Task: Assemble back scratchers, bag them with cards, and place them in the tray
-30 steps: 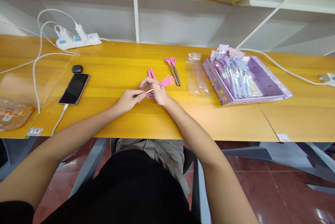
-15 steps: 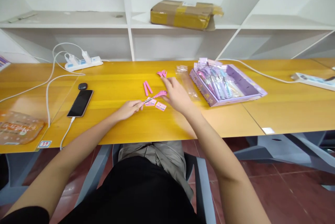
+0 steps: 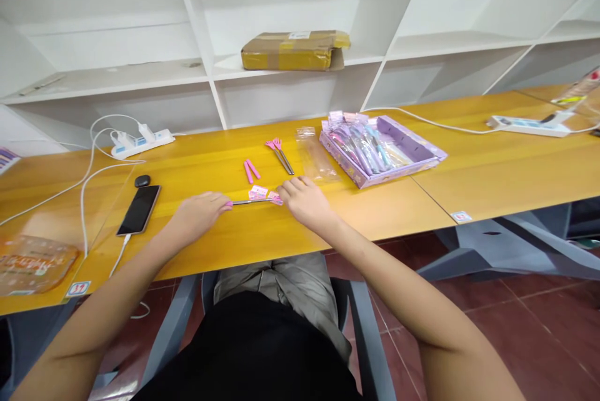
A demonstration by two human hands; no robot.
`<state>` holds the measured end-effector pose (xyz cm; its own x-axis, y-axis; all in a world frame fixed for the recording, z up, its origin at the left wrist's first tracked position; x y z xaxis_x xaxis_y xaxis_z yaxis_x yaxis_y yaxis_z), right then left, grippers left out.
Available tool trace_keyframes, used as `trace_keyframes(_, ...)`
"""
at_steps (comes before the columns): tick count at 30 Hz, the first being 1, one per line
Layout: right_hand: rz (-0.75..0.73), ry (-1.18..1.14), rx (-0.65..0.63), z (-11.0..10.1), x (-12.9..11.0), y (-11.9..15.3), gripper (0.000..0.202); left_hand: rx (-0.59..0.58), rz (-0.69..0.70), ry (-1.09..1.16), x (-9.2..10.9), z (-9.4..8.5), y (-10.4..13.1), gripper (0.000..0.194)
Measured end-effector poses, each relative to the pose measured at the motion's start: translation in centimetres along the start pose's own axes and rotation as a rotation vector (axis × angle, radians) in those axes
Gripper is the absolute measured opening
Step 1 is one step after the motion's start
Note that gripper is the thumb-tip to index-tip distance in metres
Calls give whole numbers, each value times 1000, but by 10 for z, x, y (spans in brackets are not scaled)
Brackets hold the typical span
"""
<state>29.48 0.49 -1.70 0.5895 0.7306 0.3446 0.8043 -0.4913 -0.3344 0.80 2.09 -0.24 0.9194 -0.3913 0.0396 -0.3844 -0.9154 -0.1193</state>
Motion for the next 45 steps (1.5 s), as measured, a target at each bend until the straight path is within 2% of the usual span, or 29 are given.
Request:
trace_keyframes(3, 88, 19, 12, -7, 41, 56, 35, 52, -30, 12, -52, -18, 14, 46)
trace_keyframes(5, 135, 5, 28, -12, 73, 107, 40, 31, -19, 45, -90, -25, 27, 50)
trace_keyframes(7, 223, -16, 47, -16, 99, 157, 42, 28, -85, 71, -125, -30, 41, 52)
trace_keyframes(8, 260, -33, 58, -18, 108, 178, 42, 28, -119, 84, -137, -30, 48, 52)
trace_keyframes(10, 312, -92, 32, -18, 114, 209, 40, -35, -139, 104, -148, -23, 61, 53)
trace_keyframes(12, 350, -132, -11, -18, 108, 223, 41, -89, -134, 129, -146, -13, 71, 55)
trace_keyframes(16, 408, -141, 1, -27, 86, 226, 44, -85, -175, 166, -137, -3, 82, 60)
trace_keyframes(19, 516, -196, 69, -38, 76, 228, 39, -86, -202, 200, -138, -3, 89, 59)
trace_keyframes(24, 798, -320, 257, -49, 72, 252, 27, -49, -123, 218, -140, 1, 104, 54)
trace_keyframes(26, 803, -367, 256, -47, 69, 259, 25, -37, -116, 221, -140, 5, 110, 54)
trace_keyframes(30, 705, -389, 246, -44, 61, 261, 19, -45, -129, 223, -132, 12, 118, 55)
trace_keyframes(33, 685, -316, 236, -46, 57, 259, 18, -63, -123, 243, -125, 12, 117, 54)
trace_keyframes(37, 697, -283, 250, -48, 51, 257, 14, -29, -95, 272, -123, 9, 113, 55)
trace_keyframes(45, 790, -403, 364, -17, 52, 269, 25, -1, -111, 271, -130, 21, 117, 56)
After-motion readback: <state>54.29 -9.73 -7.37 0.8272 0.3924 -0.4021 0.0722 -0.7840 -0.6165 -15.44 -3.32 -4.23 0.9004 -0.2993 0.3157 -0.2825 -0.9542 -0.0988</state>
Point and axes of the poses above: each hand's wrist, its own y-axis away from the middle knuckle, its own z-axis out of the palm, x = y × z, the point moved 5 cm from there along -y, towards the middle knuckle, and after that the axes turned 14 degrees about -z, right-handed, at the moved point
